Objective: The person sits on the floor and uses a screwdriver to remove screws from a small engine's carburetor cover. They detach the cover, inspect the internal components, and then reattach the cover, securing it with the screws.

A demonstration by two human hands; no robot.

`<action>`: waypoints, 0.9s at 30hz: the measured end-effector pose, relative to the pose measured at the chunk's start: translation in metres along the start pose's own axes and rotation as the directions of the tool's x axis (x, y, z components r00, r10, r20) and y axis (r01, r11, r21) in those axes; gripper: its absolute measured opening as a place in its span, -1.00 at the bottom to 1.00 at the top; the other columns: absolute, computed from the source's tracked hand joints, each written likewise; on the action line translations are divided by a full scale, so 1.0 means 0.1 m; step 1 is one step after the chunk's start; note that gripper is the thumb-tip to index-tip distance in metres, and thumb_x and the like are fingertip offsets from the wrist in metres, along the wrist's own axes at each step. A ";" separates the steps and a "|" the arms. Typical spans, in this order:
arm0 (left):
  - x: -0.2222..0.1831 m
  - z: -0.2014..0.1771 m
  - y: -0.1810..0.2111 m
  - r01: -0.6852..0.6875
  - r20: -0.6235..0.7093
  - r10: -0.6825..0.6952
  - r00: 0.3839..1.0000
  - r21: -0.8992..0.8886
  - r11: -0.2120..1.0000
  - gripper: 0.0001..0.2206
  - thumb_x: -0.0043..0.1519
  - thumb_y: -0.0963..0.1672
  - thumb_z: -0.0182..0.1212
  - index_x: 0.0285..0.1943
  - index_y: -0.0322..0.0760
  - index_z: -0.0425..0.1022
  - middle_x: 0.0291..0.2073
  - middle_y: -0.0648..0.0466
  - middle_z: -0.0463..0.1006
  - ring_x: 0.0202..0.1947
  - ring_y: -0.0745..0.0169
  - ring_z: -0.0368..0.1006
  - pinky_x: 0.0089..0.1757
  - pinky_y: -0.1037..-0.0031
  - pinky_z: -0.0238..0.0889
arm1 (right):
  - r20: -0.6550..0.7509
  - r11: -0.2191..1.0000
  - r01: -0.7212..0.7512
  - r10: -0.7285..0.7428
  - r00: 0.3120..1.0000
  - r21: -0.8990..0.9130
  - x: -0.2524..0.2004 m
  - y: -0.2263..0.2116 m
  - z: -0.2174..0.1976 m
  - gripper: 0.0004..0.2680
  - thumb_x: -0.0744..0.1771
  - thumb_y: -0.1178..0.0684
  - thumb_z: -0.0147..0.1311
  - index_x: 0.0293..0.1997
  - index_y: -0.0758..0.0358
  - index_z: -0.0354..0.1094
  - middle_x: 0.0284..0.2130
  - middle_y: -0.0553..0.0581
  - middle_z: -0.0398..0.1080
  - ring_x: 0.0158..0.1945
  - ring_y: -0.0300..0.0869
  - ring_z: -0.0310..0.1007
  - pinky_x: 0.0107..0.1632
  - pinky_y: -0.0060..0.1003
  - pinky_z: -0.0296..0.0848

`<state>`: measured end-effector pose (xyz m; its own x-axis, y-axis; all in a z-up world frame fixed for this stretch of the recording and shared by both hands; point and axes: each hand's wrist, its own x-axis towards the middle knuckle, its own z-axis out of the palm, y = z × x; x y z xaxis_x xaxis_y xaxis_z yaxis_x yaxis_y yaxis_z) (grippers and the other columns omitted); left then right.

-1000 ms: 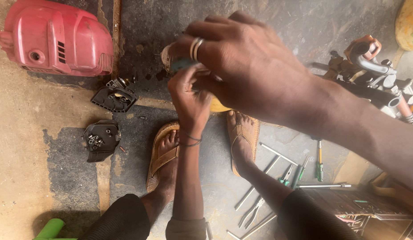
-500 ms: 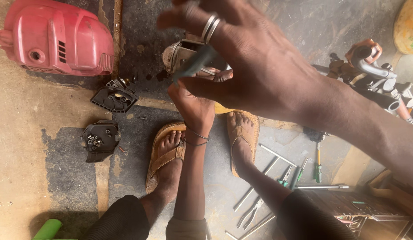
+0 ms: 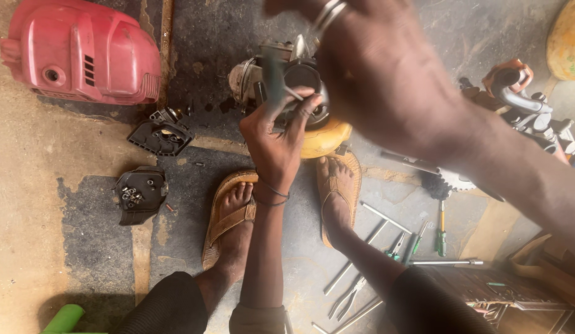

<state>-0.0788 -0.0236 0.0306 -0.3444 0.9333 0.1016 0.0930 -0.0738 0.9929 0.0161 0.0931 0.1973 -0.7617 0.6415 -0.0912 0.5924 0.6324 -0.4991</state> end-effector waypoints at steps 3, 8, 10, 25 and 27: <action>0.00 0.04 0.02 -0.010 -0.031 0.011 0.999 0.030 1.000 -0.86 0.25 -0.15 0.42 -0.08 -0.22 0.60 -0.19 0.08 0.70 -0.18 0.32 0.68 -0.15 0.48 0.57 | -0.038 0.986 -0.007 0.001 0.999 -0.169 -0.11 0.14 -0.02 -0.64 0.39 0.35 -0.06 0.40 0.41 0.14 0.02 0.40 0.31 0.15 0.19 0.32 0.17 0.16 0.36; 0.03 0.07 0.01 -0.019 -0.011 0.020 1.000 0.099 0.995 -0.84 0.26 -0.13 0.40 -0.04 -0.20 0.59 -0.10 0.09 0.67 -0.05 0.29 0.64 -0.08 0.47 0.59 | -0.008 0.970 -0.094 0.095 0.995 -0.225 -0.26 0.39 0.12 -0.57 0.28 0.36 -0.07 0.32 0.28 0.18 0.14 0.37 0.27 0.19 0.20 0.31 0.22 0.16 0.30; 0.03 0.06 0.00 -0.090 0.032 0.085 0.996 0.192 0.977 -0.83 0.36 -0.13 0.28 0.08 -0.22 0.56 0.03 0.04 0.63 0.16 0.17 0.53 0.16 0.28 0.45 | 0.095 0.962 -0.175 0.198 0.976 -0.208 -0.27 0.50 0.20 -0.56 0.28 0.35 -0.05 0.34 0.26 0.15 0.18 0.35 0.25 0.22 0.18 0.30 0.26 0.16 0.27; -0.10 0.56 0.08 0.013 -0.125 0.046 0.991 0.437 0.899 -0.83 0.50 -0.10 -0.07 0.08 -0.26 0.40 0.28 0.00 0.40 0.33 -0.04 0.37 0.35 0.01 0.14 | 0.297 0.975 -0.218 0.219 0.930 -0.035 -0.64 1.17 0.75 -0.40 0.21 0.18 0.30 0.39 0.34 0.05 0.36 0.36 -0.02 0.28 0.24 0.26 0.26 0.04 0.37; -0.08 0.55 0.09 -0.010 -0.097 0.058 0.994 0.435 0.901 -0.81 0.51 -0.10 -0.08 0.10 -0.28 0.40 0.29 0.00 0.39 0.33 -0.02 0.37 0.33 0.03 0.17 | 0.338 0.956 -0.286 0.289 0.896 -0.058 -0.67 1.14 0.79 -0.48 0.24 0.16 0.30 0.31 0.35 0.13 0.38 0.36 -0.03 0.16 0.19 0.35 0.19 -0.04 0.49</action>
<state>-0.0242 -0.0122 0.0349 -0.4277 0.8887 0.1650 0.4933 0.0765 0.8665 0.1140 0.0882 0.0787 -0.5997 0.6109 -0.5168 0.8001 0.4464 -0.4008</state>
